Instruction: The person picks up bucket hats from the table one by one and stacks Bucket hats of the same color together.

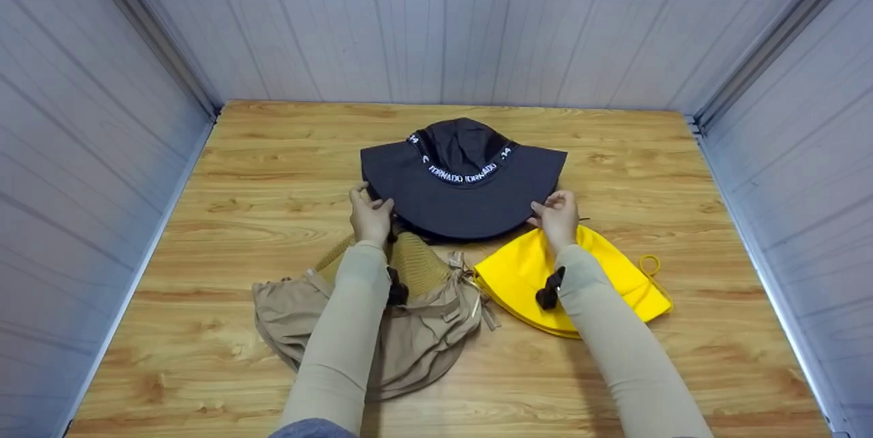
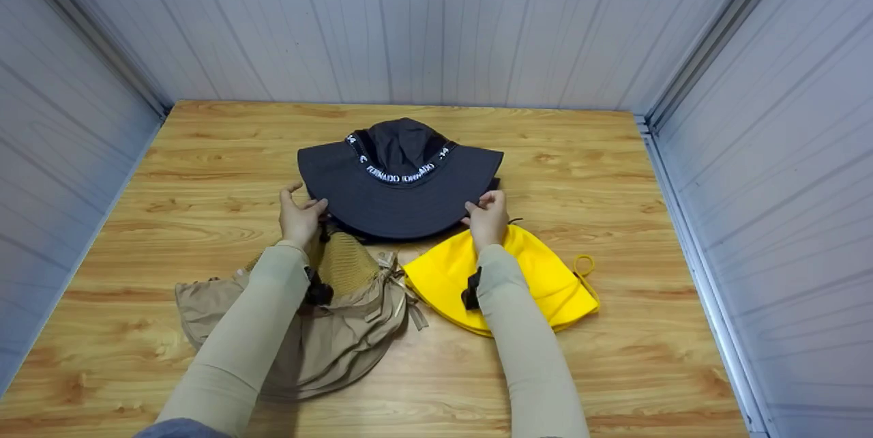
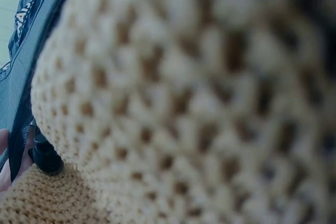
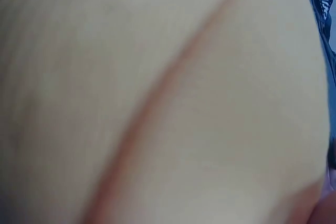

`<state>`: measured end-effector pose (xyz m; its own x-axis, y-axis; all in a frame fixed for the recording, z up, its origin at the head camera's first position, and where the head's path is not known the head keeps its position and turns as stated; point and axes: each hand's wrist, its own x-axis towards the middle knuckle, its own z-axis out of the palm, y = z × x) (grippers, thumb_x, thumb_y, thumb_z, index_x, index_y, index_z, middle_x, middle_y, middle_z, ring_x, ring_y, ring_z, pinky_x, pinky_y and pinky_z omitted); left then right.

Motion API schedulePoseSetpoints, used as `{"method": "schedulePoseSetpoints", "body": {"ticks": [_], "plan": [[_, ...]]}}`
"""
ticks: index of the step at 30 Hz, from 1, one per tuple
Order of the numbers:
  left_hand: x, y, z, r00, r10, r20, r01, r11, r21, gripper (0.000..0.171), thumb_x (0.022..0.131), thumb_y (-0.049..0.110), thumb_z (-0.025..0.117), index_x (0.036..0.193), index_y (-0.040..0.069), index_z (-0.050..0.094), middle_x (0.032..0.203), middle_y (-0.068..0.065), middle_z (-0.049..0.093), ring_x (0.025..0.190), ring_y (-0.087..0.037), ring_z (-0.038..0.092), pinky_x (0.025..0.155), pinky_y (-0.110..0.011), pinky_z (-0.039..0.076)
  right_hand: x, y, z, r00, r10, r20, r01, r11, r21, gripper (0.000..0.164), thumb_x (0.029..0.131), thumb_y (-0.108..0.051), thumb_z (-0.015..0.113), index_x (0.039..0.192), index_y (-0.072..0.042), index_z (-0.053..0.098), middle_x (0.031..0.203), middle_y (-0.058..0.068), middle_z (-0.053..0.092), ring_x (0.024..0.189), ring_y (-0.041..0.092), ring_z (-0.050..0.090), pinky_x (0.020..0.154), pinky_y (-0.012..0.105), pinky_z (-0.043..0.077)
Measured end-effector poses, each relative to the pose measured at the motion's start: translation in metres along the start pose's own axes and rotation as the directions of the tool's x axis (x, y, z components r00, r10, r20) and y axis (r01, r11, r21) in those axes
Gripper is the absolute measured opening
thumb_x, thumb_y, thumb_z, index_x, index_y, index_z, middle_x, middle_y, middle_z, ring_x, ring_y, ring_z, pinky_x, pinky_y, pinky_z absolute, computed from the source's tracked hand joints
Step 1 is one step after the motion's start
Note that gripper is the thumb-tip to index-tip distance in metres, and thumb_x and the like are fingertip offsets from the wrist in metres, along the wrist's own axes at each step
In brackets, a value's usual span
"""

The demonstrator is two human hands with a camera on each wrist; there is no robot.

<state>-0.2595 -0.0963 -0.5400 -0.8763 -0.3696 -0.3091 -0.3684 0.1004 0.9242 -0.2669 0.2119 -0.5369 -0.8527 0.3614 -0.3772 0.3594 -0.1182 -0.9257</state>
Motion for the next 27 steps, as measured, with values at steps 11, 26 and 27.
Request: {"method": "schedulePoseSetpoints", "body": {"ticks": [11, 26, 27], "plan": [[-0.002, -0.001, 0.003, 0.997, 0.059, 0.05, -0.067, 0.98, 0.186, 0.049, 0.101, 0.023, 0.057, 0.147, 0.013, 0.043, 0.141, -0.015, 0.054, 0.126, -0.028, 0.056, 0.105, -0.042, 0.045, 0.0, 0.006, -0.002, 0.998, -0.017, 0.066, 0.023, 0.996, -0.085, 0.04, 0.096, 0.001, 0.059, 0.136, -0.006, 0.057, 0.128, 0.011, 0.054, 0.085, 0.008, 0.059, 0.078, 0.023, 0.058], [-0.023, 0.014, 0.028, 0.952, 0.283, 0.118, -0.274, 0.609, 0.744, 0.053, 0.098, 0.03, 0.062, 0.144, 0.008, 0.051, 0.162, -0.018, 0.025, 0.147, -0.042, 0.026, 0.11, -0.056, 0.038, -0.012, 0.015, 0.006, 0.935, -0.288, 0.206, 0.353, 0.787, -0.506, 0.056, 0.094, -0.008, 0.065, 0.146, 0.002, 0.045, 0.164, 0.017, 0.015, 0.152, 0.036, 0.014, 0.124, 0.045, 0.02], [-0.026, 0.014, 0.03, 0.947, 0.28, 0.155, -0.292, 0.557, 0.777, 0.055, 0.098, 0.033, 0.062, 0.145, 0.008, 0.05, 0.162, -0.017, 0.026, 0.147, -0.043, 0.024, 0.113, -0.057, 0.034, -0.013, 0.016, 0.007, 0.925, -0.292, 0.244, 0.38, 0.746, -0.547, 0.055, 0.095, -0.011, 0.065, 0.145, 0.003, 0.046, 0.163, 0.018, 0.018, 0.153, 0.037, 0.012, 0.124, 0.047, 0.017]]}}
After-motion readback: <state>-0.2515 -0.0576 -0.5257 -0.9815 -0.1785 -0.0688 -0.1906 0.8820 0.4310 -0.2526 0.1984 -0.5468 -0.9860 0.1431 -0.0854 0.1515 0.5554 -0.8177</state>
